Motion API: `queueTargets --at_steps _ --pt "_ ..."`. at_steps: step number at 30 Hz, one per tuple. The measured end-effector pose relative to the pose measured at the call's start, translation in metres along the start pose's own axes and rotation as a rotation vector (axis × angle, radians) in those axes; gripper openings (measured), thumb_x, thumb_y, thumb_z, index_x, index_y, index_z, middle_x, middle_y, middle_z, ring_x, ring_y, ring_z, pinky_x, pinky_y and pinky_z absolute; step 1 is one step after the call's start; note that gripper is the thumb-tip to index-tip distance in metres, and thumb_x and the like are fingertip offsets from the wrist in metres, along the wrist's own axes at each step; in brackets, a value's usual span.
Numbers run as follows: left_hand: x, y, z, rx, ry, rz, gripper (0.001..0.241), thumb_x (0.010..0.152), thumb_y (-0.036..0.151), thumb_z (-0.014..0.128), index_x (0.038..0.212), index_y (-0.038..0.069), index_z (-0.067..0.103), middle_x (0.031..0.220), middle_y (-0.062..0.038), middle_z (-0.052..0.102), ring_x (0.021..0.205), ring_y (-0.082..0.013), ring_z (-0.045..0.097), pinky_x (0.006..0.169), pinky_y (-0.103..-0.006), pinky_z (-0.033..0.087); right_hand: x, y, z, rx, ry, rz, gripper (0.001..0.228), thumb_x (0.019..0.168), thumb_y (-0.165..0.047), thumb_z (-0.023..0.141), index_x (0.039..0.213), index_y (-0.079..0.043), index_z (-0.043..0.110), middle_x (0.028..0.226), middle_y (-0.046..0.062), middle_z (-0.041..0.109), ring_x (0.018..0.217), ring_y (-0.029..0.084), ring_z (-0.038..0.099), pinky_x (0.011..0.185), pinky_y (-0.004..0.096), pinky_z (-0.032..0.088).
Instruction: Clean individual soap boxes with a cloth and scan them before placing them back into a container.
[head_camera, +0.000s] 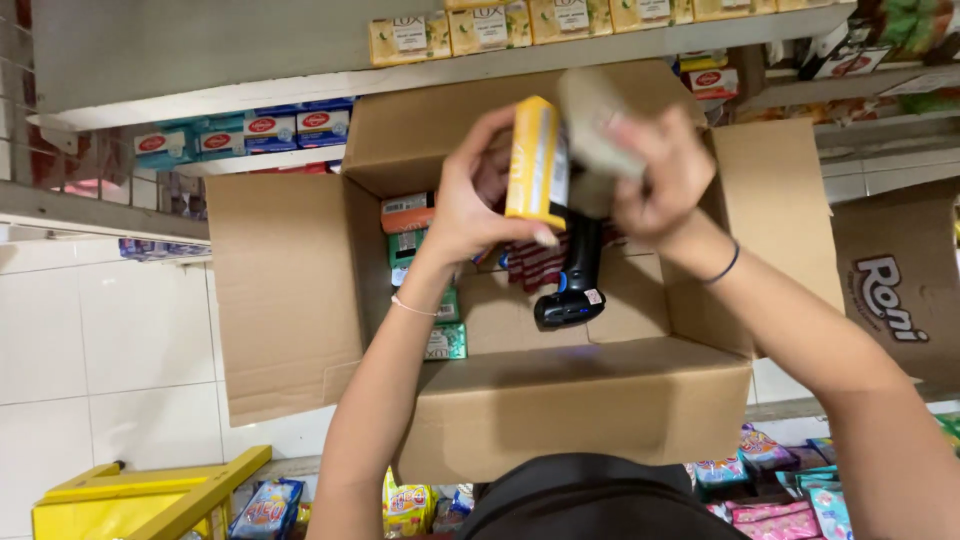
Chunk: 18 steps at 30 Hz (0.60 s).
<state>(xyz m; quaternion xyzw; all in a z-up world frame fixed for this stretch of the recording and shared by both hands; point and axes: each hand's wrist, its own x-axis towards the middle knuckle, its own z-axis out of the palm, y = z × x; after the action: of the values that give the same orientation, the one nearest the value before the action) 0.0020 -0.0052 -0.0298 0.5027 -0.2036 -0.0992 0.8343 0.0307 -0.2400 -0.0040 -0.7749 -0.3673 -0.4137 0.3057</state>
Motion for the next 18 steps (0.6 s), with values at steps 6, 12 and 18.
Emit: queueTargets --at_steps 6,12,18 --pt "-0.002 0.002 -0.002 -0.037 -0.041 0.049 0.107 0.066 0.007 0.101 0.154 0.001 0.04 0.148 -0.01 0.053 0.135 -0.0193 0.057 0.122 -0.0358 0.048 -0.004 -0.017 0.007 0.207 -0.201 -0.22 0.041 0.086 -0.004 0.08 0.126 -0.007 0.072 0.082 0.007 0.054 0.068 0.023 0.059 0.061 0.036 0.052" --pt "-0.006 0.013 0.008 -0.028 -0.033 -0.024 0.114 0.06 0.009 0.103 0.155 0.002 0.041 0.143 -0.01 0.055 0.132 -0.0203 0.058 0.119 -0.0367 0.048 -0.011 0.023 0.005 -0.026 -0.177 -0.156 0.051 0.08 0.003 0.077 0.13 -0.008 0.073 0.081 0.009 0.054 0.068 0.025 0.055 0.058 0.039 0.046" --pt "0.0 0.006 0.001 0.163 -0.012 -0.017 0.116 0.057 0.014 0.103 0.155 0.0 0.043 0.146 -0.012 0.056 0.139 -0.0222 0.054 0.13 -0.0392 0.042 0.001 -0.001 -0.005 -0.01 -0.069 0.06 0.053 0.078 0.005 0.063 0.131 -0.004 0.066 0.095 0.018 0.064 0.074 0.03 0.055 0.064 0.042 0.05"
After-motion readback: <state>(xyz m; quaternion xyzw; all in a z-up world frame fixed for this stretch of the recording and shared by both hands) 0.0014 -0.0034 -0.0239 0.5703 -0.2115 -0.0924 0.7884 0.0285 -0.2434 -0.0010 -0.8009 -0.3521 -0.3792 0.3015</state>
